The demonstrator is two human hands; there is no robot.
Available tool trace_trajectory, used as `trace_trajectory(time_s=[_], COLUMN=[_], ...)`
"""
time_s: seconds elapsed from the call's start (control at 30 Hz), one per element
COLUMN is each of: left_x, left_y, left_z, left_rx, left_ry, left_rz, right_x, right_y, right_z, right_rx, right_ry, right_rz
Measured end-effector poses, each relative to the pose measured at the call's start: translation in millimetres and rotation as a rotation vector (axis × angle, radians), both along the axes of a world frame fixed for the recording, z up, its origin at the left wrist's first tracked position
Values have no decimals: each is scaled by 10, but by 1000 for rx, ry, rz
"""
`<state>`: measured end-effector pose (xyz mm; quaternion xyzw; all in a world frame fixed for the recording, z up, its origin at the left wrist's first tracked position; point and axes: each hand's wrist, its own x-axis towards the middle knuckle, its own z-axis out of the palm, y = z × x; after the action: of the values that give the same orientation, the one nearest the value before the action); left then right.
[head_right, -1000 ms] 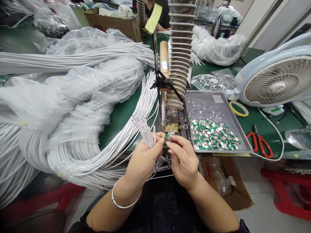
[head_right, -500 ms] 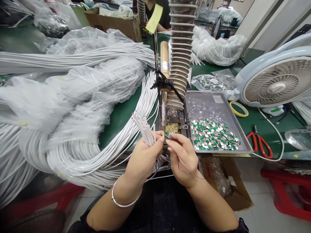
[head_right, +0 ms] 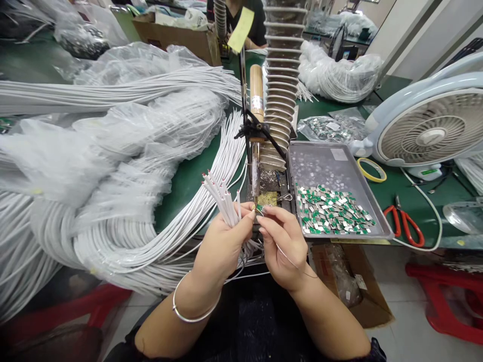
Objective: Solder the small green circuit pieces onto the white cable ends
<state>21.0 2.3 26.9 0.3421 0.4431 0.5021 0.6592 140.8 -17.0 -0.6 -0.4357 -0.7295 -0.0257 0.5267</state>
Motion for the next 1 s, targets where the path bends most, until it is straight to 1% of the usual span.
trace_trajectory(time_s=[0.17, 0.33, 0.43, 0.57, 0.67, 0.8, 0.9, 1.0], left_x=[-4, -21, -40, -83, -125, -178, -202, -206], left_y=[-1, -15, -23, -44, -67, -87, -88, -81], left_z=[-20, -92, -144, -199, -227, -250, -249, -234], left_rx=[-15, -25, 25, 78, 135, 207, 209, 172], left_ry=[4, 51, 79, 78, 87, 148, 173, 147], left_rz=[-15, -32, -31, -66, -113, -145, -182, -204], right_x=[-10, 8, 16, 11, 3, -2, -3, -7], right_y=[-1, -23, -45, -69, -69, -57, -51, -50], right_z=[13, -13, -42, -57, -44, -24, -23, -36], right_rx=[4, -21, -50, -145, -200, -259, -246, -207], right_ry=[5, 5, 41, 107, 55, -7, 2, 1], right_rz=[15, 13, 36, 50, 6, -31, -35, 0])
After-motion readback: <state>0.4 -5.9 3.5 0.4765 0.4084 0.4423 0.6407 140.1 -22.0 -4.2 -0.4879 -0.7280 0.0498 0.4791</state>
